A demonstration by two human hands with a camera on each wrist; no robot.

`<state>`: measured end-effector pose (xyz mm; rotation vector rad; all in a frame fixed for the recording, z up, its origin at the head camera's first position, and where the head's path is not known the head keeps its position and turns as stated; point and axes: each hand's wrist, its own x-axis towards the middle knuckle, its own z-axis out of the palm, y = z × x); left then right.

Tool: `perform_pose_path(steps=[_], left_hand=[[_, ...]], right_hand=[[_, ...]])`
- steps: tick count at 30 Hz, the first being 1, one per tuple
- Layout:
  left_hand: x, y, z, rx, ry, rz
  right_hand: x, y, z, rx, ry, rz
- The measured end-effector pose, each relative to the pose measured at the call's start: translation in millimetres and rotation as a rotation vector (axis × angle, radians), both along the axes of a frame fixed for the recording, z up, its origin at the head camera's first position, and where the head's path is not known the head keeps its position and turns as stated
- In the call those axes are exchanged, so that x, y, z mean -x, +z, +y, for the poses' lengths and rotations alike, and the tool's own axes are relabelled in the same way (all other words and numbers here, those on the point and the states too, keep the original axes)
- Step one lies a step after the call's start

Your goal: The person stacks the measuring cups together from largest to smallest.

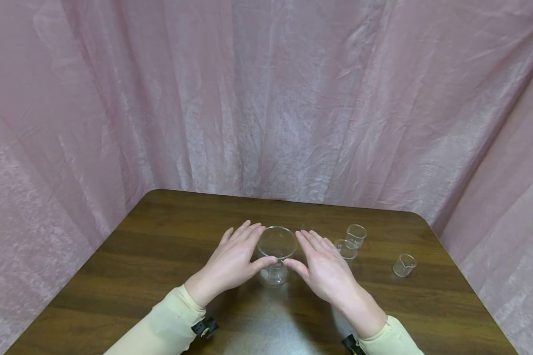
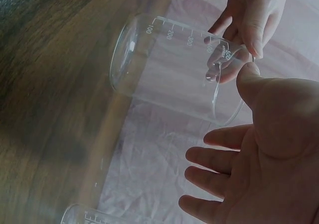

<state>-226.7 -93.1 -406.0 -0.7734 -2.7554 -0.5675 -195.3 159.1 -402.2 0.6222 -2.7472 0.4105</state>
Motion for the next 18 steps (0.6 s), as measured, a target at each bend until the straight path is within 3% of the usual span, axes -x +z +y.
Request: perform_pose_path(steps=[18], left_hand=[[3.2,-1.7,8.4,0.011,-0.005,0.001]], right_hand=[[4.2,2.3,4.6,0.001,0.012,0.01]])
